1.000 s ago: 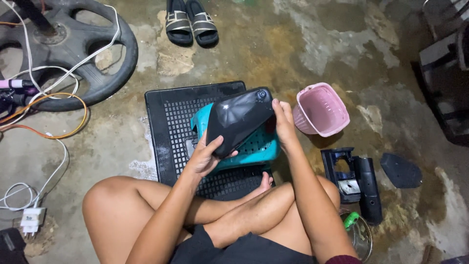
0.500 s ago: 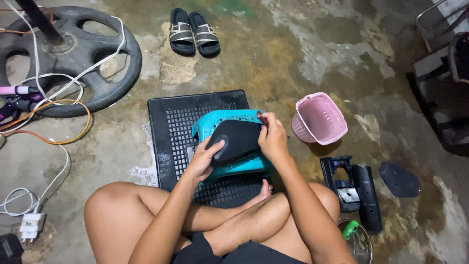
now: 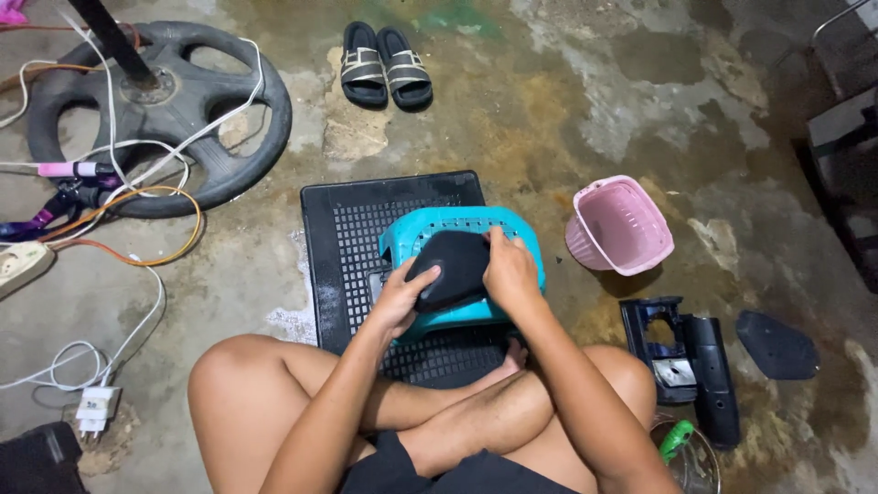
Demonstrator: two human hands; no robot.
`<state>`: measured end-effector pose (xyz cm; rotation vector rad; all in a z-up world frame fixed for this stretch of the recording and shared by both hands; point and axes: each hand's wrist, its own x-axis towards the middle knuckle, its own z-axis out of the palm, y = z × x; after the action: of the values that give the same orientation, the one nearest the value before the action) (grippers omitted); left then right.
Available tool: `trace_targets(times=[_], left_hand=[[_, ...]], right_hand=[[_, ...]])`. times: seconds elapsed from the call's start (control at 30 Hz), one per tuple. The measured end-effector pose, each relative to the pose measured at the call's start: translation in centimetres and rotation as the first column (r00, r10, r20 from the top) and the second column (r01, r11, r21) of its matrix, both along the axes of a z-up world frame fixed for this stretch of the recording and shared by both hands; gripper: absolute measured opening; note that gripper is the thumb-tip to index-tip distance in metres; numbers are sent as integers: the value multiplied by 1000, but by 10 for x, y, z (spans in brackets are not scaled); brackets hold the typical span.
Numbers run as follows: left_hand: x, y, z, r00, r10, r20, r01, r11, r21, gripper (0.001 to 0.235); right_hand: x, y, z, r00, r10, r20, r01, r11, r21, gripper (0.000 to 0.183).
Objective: The person sits cross-legged on the floor and sands a black plastic part using a sanding block. They repeatedly rub the sanding block over the surface, occasionally dipping it into a pink bucket of water and rotating the part to sand different areas.
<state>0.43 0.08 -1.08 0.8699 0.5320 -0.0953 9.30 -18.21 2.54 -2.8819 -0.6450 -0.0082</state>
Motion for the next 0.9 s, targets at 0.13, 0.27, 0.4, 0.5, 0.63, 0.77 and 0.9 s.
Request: trace_targets(times=[0.13, 0.27, 0.4, 0.5, 0.63, 0.77, 0.9], left_hand=[[-3, -2, -1, 1000, 2, -12, -2, 1000, 14, 51], [-4, -4, 2, 1000, 14, -16, -13, 999, 40, 48], [-5, -5, 9, 1000, 21, -21, -20, 998, 66, 49], [-4, -6, 13, 1000, 19, -20, -18, 998, 64, 50], [-3, -5, 7, 1000, -1, -21, 2, 997, 81, 50], [-5, -9, 4, 1000, -1, -17, 3, 997, 77, 48], [-1, -8, -13, 1000, 18, 5, -19, 996, 82, 49]], right_hand=[[-20, 8, 24, 997, -69, -45, 64, 992, -108, 33], [-7, 1, 5, 996, -86, 17, 88, 989, -120, 29], [-36, 14, 21, 997, -69, -17, 65, 983, -174, 37], [-1, -3, -12, 995, -84, 52, 91, 985, -147, 30], [-26, 10, 16, 995, -81, 53, 89, 982, -164, 21], [-12, -3, -12, 992, -52, 119, 76, 975, -210, 18], [-26, 7, 3, 998, -30, 63, 43, 974, -221, 25]])
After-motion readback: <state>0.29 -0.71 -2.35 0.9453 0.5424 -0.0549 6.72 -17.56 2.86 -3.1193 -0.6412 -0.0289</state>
